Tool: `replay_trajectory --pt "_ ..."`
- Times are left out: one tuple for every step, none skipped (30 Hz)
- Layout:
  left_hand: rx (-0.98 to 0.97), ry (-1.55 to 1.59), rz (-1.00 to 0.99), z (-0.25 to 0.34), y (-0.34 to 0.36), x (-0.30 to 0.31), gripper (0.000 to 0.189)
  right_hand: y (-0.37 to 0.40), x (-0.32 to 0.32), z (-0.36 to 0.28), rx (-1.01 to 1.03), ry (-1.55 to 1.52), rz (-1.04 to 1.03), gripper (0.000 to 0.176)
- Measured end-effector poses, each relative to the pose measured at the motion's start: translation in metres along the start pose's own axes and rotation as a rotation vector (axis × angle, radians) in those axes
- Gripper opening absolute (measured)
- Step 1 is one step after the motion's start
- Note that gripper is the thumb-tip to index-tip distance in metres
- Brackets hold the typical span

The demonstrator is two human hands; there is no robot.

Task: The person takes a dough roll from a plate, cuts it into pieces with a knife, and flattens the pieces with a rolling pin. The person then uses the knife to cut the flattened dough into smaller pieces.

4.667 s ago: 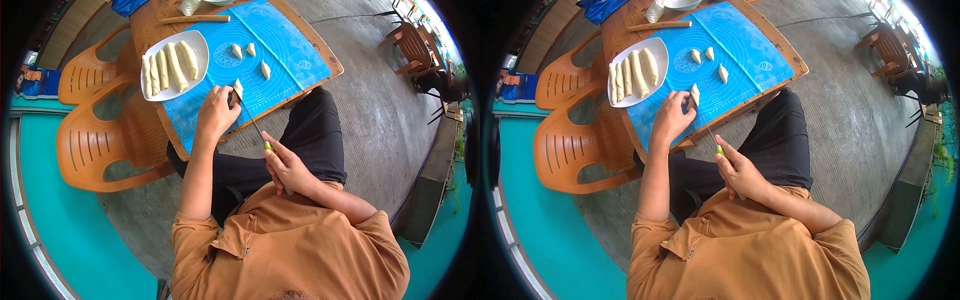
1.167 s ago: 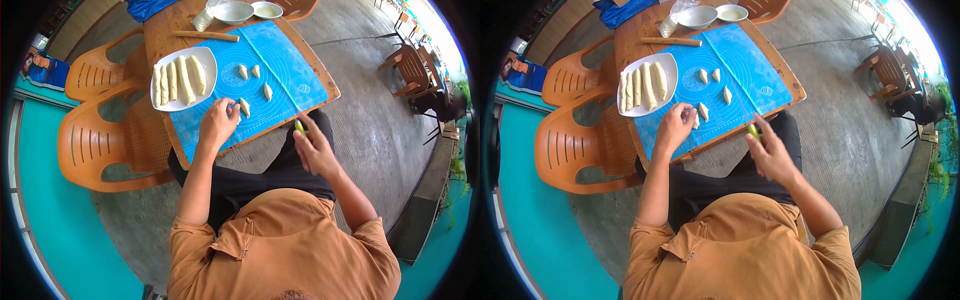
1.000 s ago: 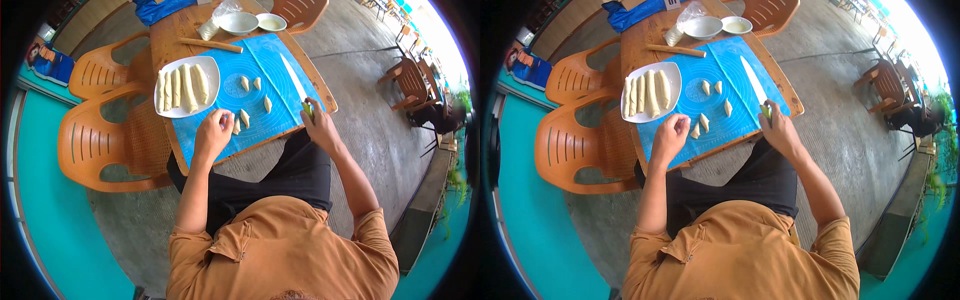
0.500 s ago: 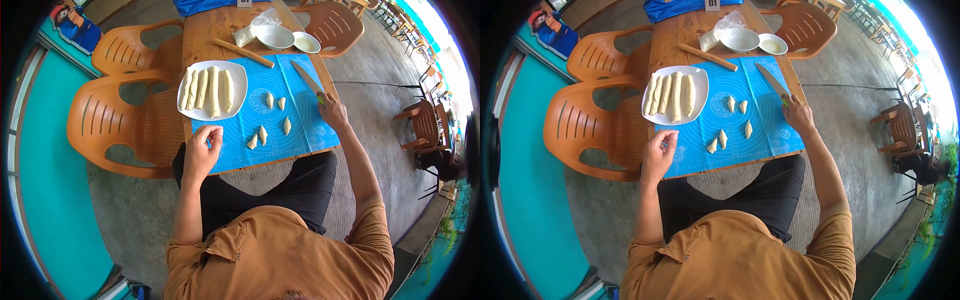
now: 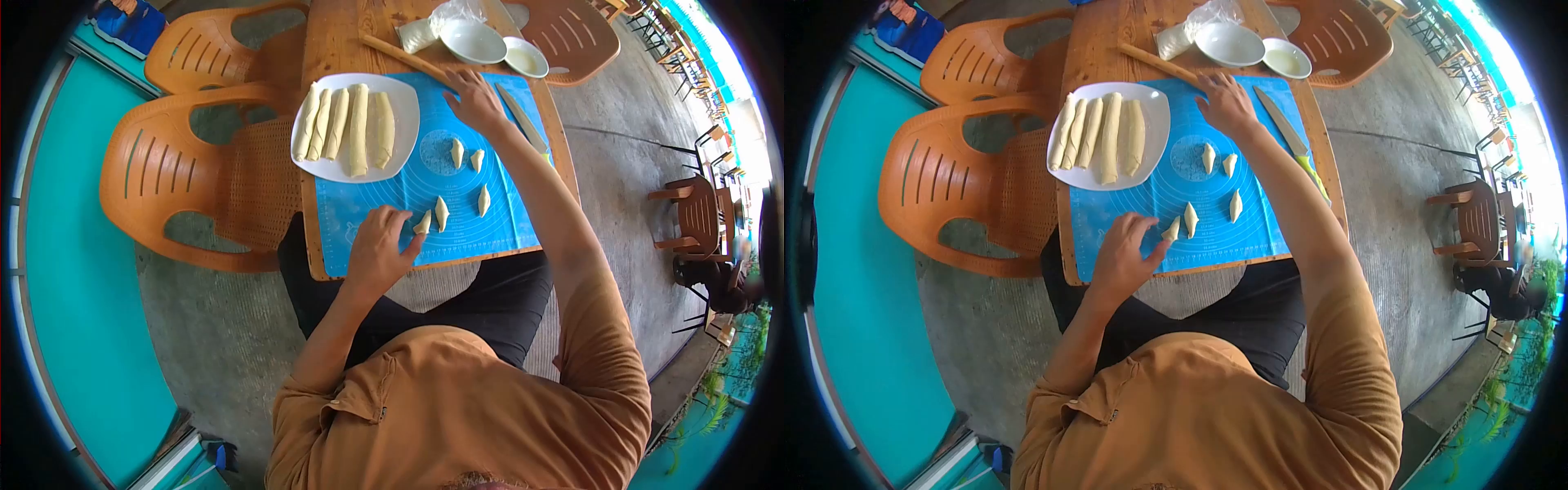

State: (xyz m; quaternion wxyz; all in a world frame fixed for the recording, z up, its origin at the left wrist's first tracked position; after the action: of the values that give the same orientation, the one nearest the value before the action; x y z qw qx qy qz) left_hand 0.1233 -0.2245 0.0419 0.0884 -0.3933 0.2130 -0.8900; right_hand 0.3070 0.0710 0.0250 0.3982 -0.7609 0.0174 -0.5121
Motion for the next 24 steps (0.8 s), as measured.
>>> replay_trajectory --pt "0.011 0.003 -0.015 0.001 0.003 -0.003 0.041 -0.005 -0.011 -0.004 -0.01 0.033 -0.006 0.054" --pt "0.012 -0.01 -0.049 0.003 0.004 -0.007 0.046 -0.01 -0.019 -0.006 -0.017 0.07 -0.008 0.057" --pt "0.013 -0.023 -0.082 0.005 0.005 -0.012 0.052 -0.015 -0.025 -0.009 -0.024 0.068 -0.02 0.057" --pt "0.021 -0.021 -0.09 0.005 0.005 -0.016 0.052 -0.021 -0.031 -0.01 -0.037 0.115 -0.054 0.059" --pt "0.012 -0.048 -0.079 0.006 0.006 -0.019 0.053 -0.025 -0.036 -0.01 -0.048 0.161 -0.089 0.06" --pt "0.005 -0.076 -0.068 0.007 0.007 -0.021 0.055 -0.027 -0.041 -0.008 -0.058 0.146 -0.081 0.058" --pt "0.013 -0.077 -0.074 0.007 0.007 -0.023 0.055 -0.03 -0.049 -0.004 -0.059 0.14 -0.089 0.058" --pt "0.019 -0.096 -0.079 0.006 0.006 -0.025 0.054 -0.033 -0.055 0.003 -0.073 0.148 -0.086 0.055" --pt "0.023 -0.114 -0.084 0.006 0.005 -0.027 0.054 -0.032 -0.057 0.005 -0.088 0.158 -0.083 0.052" --pt "0.025 -0.113 -0.088 0.006 0.004 -0.029 0.054 -0.032 -0.055 0.004 -0.07 0.122 -0.039 0.044" --pt "0.028 -0.131 -0.081 0.006 0.002 -0.03 0.053 -0.032 -0.057 0.006 -0.074 0.121 -0.043 0.044" --pt "0.032 -0.15 -0.074 0.006 0.002 -0.031 0.053 -0.035 -0.057 0.007 -0.085 0.086 -0.035 0.039" --pt "0.034 -0.149 -0.078 0.005 0.002 -0.032 0.053 -0.037 -0.057 0.007 -0.096 0.051 -0.026 0.035" --pt "0.028 -0.155 -0.072 0.005 0.001 -0.033 0.051 -0.037 -0.057 0.007 -0.097 0.051 -0.028 0.035" --pt "0.021 -0.159 -0.066 0.005 0.001 -0.034 0.05 -0.037 -0.05 0.003 -0.115 0.007 0.022 0.032" --pt "0.019 -0.155 -0.067 0.006 0.0 -0.035 0.05 -0.038 -0.042 0.0 -0.133 -0.034 0.073 0.029" --pt "0.038 -0.141 -0.071 0.007 -0.001 -0.035 0.048 -0.038 -0.036 -0.002 -0.135 -0.028 0.074 0.029" --pt "0.054 -0.128 -0.075 0.007 -0.002 -0.036 0.045 -0.039 -0.025 -0.007 -0.108 -0.041 0.118 0.03" --pt "0.047 -0.121 -0.076 0.008 -0.003 -0.036 0.045 -0.037 -0.01 -0.012 -0.079 -0.053 0.161 0.031" --pt "0.059 -0.08 -0.048 0.007 -0.005 -0.035 0.044 -0.033 0.004 -0.013 -0.081 -0.043 0.164 0.031" --pt "0.072 -0.037 -0.019 0.005 -0.006 -0.033 0.042 -0.027 0.023 -0.02 -0.074 -0.076 0.182 0.033" --pt "0.081 -0.006 0.005 0.005 -0.009 -0.03 0.039 -0.02 0.044 -0.028 -0.066 -0.109 0.198 0.034" --pt "0.077 0.004 0.007 0.004 -0.012 -0.028 0.039 -0.01 0.071 -0.037 -0.073 -0.159 0.211 0.035" --pt "0.041 0.007 0.046 0.004 -0.016 -0.024 0.037 0.006 0.098 -0.043 -0.08 -0.208 0.225 0.035"
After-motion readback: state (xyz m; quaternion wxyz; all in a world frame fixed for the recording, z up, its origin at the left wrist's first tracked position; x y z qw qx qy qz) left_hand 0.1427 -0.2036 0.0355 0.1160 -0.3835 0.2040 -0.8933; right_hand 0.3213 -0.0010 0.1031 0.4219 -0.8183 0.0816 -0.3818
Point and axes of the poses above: each hand's wrist, its own y-axis away from the middle knuckle, its own x-axis out of the back of the hand, z = x × y, the point moved 6 cm from there along -y, towards the middle knuckle, and after that the axes turned 12 degrees about z, right-handed, at the moved point
